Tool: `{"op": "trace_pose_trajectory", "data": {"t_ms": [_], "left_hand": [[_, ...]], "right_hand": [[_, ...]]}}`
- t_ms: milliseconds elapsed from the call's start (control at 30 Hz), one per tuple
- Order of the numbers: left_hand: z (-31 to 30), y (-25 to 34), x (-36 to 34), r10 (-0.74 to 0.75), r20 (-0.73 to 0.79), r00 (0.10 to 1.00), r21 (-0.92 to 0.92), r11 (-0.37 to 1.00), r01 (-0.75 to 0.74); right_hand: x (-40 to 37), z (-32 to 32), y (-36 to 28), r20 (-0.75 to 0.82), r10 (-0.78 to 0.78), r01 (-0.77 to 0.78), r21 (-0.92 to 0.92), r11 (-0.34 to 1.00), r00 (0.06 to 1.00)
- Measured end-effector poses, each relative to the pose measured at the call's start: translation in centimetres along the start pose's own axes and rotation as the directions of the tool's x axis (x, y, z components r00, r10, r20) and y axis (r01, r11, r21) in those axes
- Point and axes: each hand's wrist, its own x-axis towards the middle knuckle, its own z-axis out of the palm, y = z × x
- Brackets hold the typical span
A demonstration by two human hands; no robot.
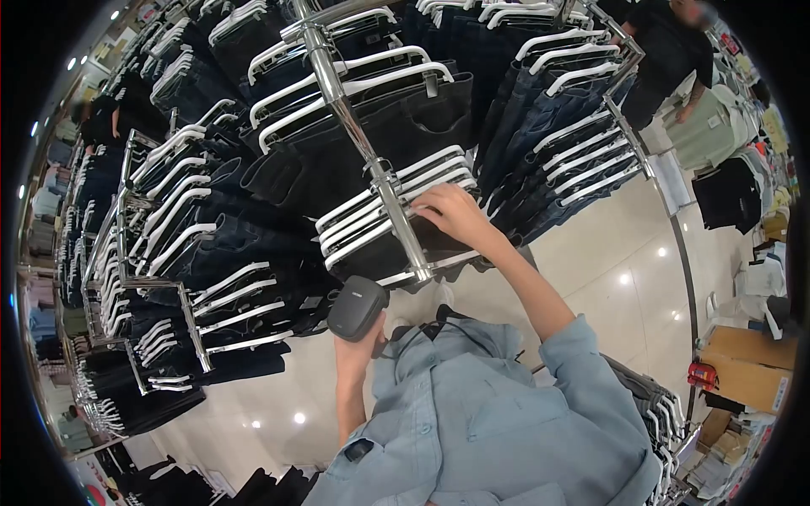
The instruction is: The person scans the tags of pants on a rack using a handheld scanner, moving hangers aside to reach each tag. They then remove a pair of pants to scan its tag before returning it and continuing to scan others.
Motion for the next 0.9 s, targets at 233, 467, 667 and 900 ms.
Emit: {"op": "trace_pose_trajectory", "data": {"t_ms": [233, 467, 667, 900], "left_hand": [[-1.5, -0.3, -0.5, -0.018, -0.043, 0.999, -0.022, 1.000, 0.017], [-3.9, -0.8, -0.8, 0.005, -0.077, 0.997, -0.040, 0.999, -0.008], [-4.5, -0.6, -0.2, 0.020, -0.056, 0.998, -0.091, 0.996, -0.025], [-5.1, 0.7, 0.0, 0.002, 0.028, 1.000, -0.032, 0.999, -0.001]], "right_hand": [[-1.0, 0.6, -2.9, -0.154, 0.081, -0.091, -0.059, 0.994, 0.985], [-7.2, -0.7, -7.6, -0.046, 0.167, -0.166, 0.030, 0.986, 0.985], [-8.1, 0.4, -7.6, 0.041, 0.085, -0.082, -0.059, 0.995, 0.996], [-6.8, 3.1, -5.3, 0.054, 0.062, -0.055, -0.125, 0.991, 0.997]]}}
